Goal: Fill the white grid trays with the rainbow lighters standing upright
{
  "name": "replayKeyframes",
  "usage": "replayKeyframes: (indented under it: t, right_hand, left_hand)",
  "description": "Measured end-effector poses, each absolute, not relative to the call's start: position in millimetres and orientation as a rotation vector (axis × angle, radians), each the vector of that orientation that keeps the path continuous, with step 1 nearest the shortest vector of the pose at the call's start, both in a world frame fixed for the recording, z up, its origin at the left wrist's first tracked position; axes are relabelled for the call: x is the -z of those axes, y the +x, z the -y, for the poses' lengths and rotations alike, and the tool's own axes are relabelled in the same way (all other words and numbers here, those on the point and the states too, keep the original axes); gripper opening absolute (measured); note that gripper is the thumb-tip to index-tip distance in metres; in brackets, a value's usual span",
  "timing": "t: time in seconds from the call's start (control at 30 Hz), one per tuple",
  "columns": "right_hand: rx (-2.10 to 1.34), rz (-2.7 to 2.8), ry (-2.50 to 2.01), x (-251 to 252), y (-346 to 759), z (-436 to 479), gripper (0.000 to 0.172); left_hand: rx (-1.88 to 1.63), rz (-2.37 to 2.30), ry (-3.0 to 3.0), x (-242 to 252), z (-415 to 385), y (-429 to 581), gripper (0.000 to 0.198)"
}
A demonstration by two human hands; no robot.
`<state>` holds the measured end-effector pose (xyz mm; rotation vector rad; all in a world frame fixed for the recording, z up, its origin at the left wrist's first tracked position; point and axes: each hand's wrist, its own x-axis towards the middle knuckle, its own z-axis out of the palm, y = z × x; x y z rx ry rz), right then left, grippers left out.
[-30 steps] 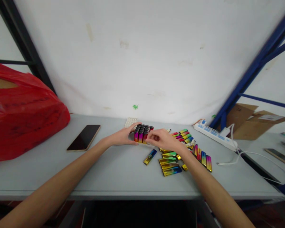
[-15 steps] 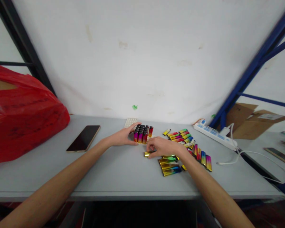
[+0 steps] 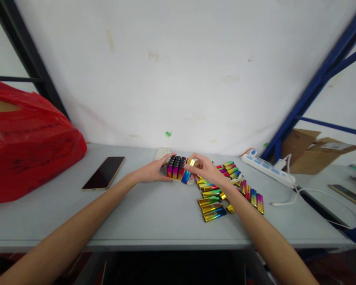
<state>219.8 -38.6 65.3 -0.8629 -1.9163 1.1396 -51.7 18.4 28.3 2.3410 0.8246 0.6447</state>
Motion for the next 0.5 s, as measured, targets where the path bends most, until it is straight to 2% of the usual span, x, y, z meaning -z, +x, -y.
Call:
replayKeyframes:
  t: [0.23, 0.43, 0.5]
  right_hand:
    - [-1.311, 1.535, -0.699, -50, 216, 23, 0.049]
    - [-1.387, 1.436, -0.732, -46, 213, 21, 0.057]
    - [-1.384, 1.435, -0.740, -46, 213, 21, 0.054]
  left_hand:
    - [-0.657, -0.798, 2.354, -26, -20, -53, 0.107]
    - [-0.651, -0.814, 2.347, -25, -21, -53, 0.109]
    - [-0.642, -0.826, 2.336, -26, -20, -53, 0.111]
